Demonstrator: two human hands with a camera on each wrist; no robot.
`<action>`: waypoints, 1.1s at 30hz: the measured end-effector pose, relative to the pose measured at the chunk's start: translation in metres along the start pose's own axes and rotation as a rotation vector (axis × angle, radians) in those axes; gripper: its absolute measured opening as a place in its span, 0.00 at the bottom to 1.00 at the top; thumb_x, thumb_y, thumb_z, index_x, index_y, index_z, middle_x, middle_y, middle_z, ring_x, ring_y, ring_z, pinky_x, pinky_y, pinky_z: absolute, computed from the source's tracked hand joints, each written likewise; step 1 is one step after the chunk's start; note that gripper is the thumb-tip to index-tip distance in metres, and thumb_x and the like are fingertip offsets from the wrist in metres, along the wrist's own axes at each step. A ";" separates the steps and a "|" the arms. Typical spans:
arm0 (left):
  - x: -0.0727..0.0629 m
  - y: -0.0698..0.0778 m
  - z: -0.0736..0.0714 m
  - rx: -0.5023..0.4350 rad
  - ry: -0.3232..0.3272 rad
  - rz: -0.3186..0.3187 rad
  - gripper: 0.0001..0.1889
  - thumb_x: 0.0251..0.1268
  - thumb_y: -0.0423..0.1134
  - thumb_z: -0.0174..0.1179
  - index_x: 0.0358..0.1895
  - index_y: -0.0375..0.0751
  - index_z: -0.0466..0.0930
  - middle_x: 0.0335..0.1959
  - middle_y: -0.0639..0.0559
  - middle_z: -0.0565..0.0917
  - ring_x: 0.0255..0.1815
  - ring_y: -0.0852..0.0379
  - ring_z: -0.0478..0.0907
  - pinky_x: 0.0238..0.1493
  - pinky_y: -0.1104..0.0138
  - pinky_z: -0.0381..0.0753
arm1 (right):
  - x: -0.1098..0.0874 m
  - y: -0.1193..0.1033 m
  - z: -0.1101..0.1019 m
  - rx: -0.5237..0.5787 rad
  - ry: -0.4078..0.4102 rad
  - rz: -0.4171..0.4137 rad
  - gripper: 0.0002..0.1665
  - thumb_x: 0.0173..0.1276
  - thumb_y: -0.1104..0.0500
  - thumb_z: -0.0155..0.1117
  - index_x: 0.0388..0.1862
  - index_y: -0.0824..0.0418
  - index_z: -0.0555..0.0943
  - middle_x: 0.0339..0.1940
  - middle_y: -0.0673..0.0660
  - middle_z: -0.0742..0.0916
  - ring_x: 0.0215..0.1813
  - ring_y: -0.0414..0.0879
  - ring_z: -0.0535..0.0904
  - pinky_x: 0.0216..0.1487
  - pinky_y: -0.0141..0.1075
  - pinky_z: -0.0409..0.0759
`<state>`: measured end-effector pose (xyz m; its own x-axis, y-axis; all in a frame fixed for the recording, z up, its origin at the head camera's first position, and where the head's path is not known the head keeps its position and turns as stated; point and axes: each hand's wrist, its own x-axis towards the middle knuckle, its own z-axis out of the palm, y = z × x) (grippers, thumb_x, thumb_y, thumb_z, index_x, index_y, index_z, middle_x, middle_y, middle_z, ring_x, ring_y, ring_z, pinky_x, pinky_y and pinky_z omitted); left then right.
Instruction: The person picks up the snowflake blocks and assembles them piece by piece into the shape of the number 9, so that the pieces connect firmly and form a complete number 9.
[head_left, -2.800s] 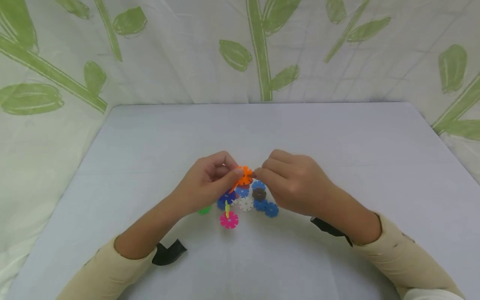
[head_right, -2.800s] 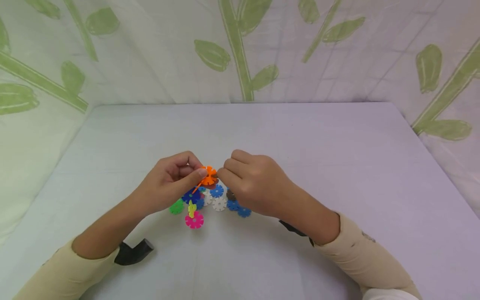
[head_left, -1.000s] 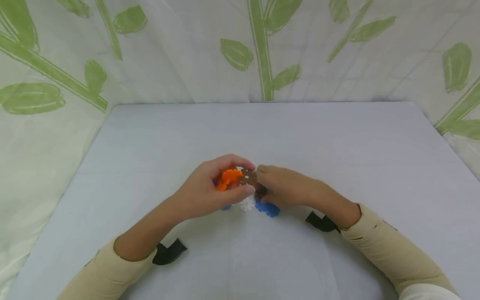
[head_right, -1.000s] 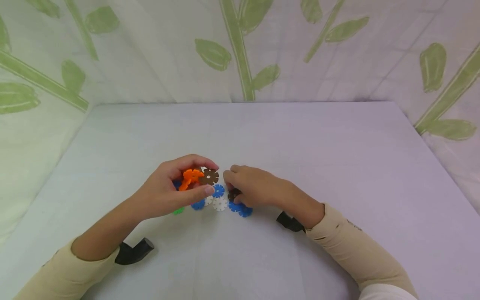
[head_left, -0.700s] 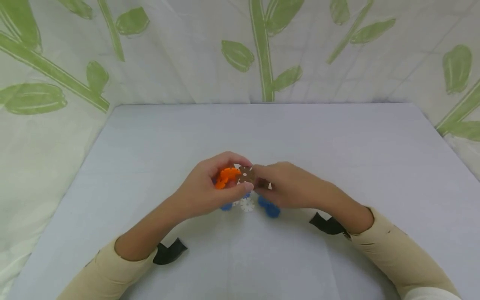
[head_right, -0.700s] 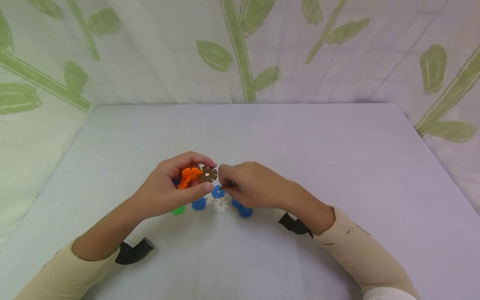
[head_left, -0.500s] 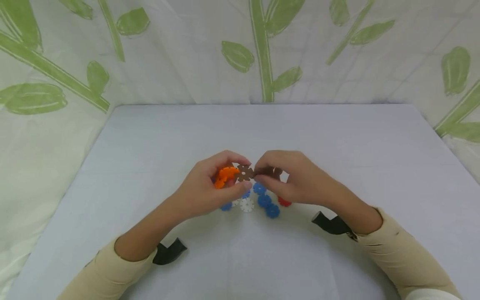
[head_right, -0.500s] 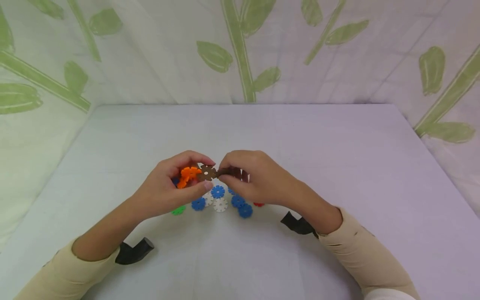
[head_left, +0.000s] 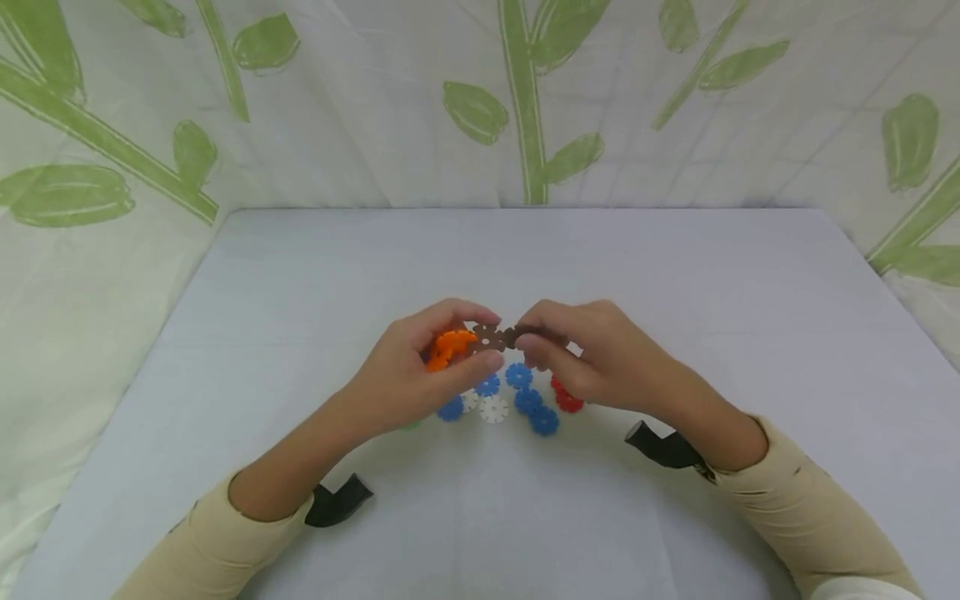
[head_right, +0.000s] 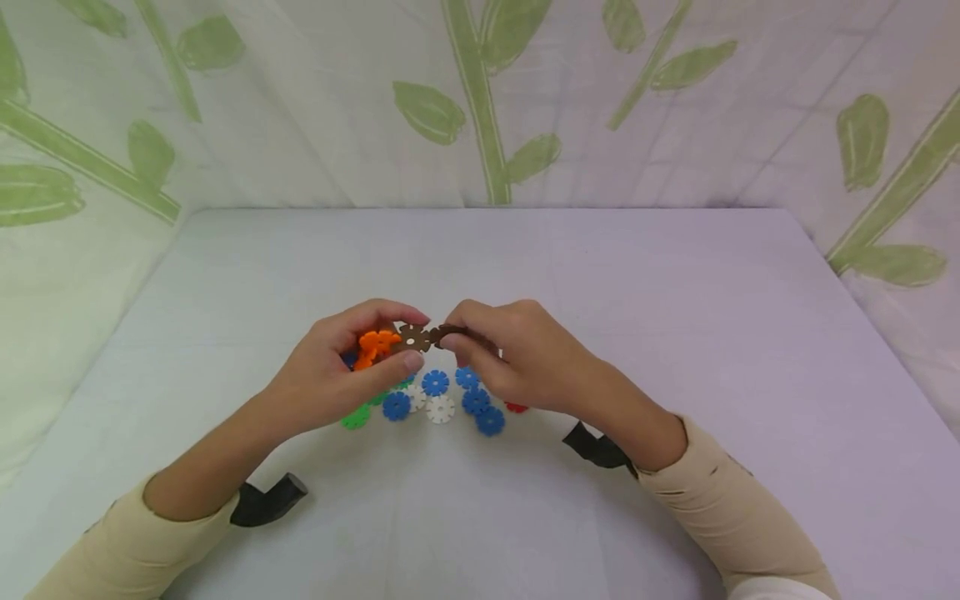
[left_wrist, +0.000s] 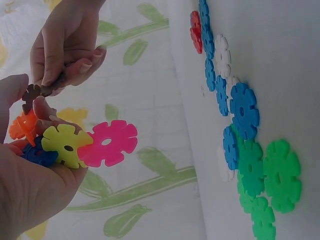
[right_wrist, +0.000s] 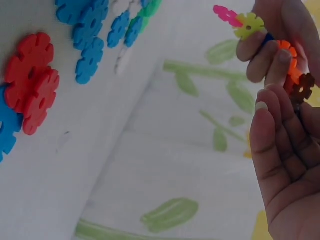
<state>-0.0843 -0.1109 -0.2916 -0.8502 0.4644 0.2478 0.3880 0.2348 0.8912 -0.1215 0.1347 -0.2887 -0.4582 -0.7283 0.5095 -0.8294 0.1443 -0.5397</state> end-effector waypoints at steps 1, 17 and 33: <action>0.000 0.000 0.000 0.000 -0.003 0.003 0.18 0.68 0.36 0.65 0.60 0.46 0.78 0.47 0.53 0.84 0.41 0.57 0.83 0.42 0.61 0.86 | 0.000 0.000 0.000 -0.013 0.000 -0.002 0.05 0.72 0.66 0.64 0.45 0.62 0.79 0.29 0.46 0.85 0.30 0.38 0.81 0.37 0.30 0.83; 0.000 -0.003 0.001 0.062 -0.006 0.053 0.20 0.64 0.34 0.69 0.59 0.42 0.79 0.46 0.55 0.85 0.41 0.60 0.83 0.42 0.64 0.86 | 0.000 -0.003 0.003 -0.127 0.049 -0.078 0.06 0.76 0.60 0.60 0.40 0.63 0.79 0.24 0.48 0.81 0.20 0.35 0.71 0.24 0.25 0.75; 0.001 -0.004 -0.001 0.044 -0.035 0.128 0.21 0.62 0.30 0.70 0.58 0.38 0.80 0.45 0.52 0.86 0.40 0.59 0.83 0.40 0.63 0.86 | 0.002 -0.007 0.008 -0.111 0.054 -0.092 0.15 0.80 0.52 0.53 0.41 0.62 0.79 0.23 0.47 0.80 0.18 0.34 0.67 0.20 0.23 0.68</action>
<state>-0.0871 -0.1121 -0.2945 -0.7801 0.5226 0.3441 0.5082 0.2083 0.8357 -0.1141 0.1270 -0.2894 -0.3929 -0.7055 0.5899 -0.8975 0.1544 -0.4131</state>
